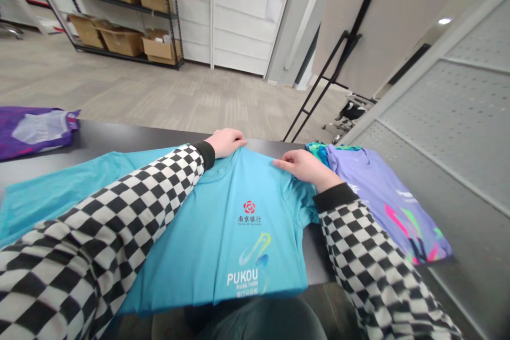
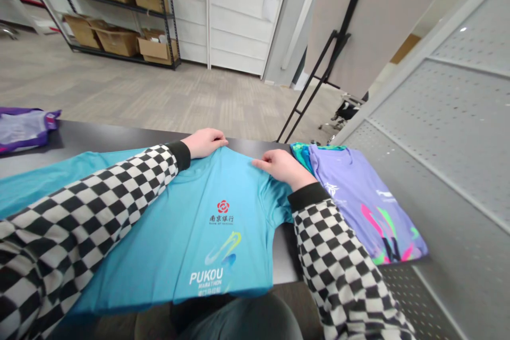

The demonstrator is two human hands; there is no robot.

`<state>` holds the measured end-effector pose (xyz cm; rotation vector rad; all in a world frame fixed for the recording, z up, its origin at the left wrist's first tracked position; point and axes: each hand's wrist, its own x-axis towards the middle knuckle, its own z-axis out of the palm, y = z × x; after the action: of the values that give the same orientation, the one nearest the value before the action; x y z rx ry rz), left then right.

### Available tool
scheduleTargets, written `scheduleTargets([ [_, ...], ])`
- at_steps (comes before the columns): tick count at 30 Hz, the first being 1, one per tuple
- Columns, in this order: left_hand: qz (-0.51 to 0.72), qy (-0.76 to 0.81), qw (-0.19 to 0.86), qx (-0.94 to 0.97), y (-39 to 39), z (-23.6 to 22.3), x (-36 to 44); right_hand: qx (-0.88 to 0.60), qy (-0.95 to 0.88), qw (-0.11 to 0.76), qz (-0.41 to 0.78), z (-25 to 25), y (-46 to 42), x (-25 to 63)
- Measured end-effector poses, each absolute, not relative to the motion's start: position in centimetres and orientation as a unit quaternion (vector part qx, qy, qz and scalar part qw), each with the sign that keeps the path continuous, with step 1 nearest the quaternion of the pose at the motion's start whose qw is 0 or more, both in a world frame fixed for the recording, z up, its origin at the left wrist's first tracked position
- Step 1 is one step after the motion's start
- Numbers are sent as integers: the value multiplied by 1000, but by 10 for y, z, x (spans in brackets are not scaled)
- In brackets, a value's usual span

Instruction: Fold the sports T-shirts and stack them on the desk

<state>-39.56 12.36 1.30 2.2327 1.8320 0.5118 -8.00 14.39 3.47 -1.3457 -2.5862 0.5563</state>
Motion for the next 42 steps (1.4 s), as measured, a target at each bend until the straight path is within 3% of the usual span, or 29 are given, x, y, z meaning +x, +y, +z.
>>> scheduleTargets([
  [5,126,588,-2,799,125,7,-391,-427,-868,57,246,40,147,-57],
  [12,111,590,-54,798,126,4,-392,-443,-819,208,301,31,147,-56],
  [20,111,601,-51,790,126,7,-393,-567,-812,32,136,39,150,-42],
  [24,127,610,-34,782,124,6,-387,-554,-826,30,104,34,147,-49],
  [31,158,611,-125,766,94,46,-399,-529,-837,82,114,26,143,-49],
  [35,219,693,-71,683,46,79,-465,-510,-843,149,82,33,142,-57],
  [38,195,742,-26,641,2,75,-521,-460,-864,198,48,48,132,-90],
  [42,145,780,44,607,-35,44,-559,-325,-931,151,60,73,105,-182],
])
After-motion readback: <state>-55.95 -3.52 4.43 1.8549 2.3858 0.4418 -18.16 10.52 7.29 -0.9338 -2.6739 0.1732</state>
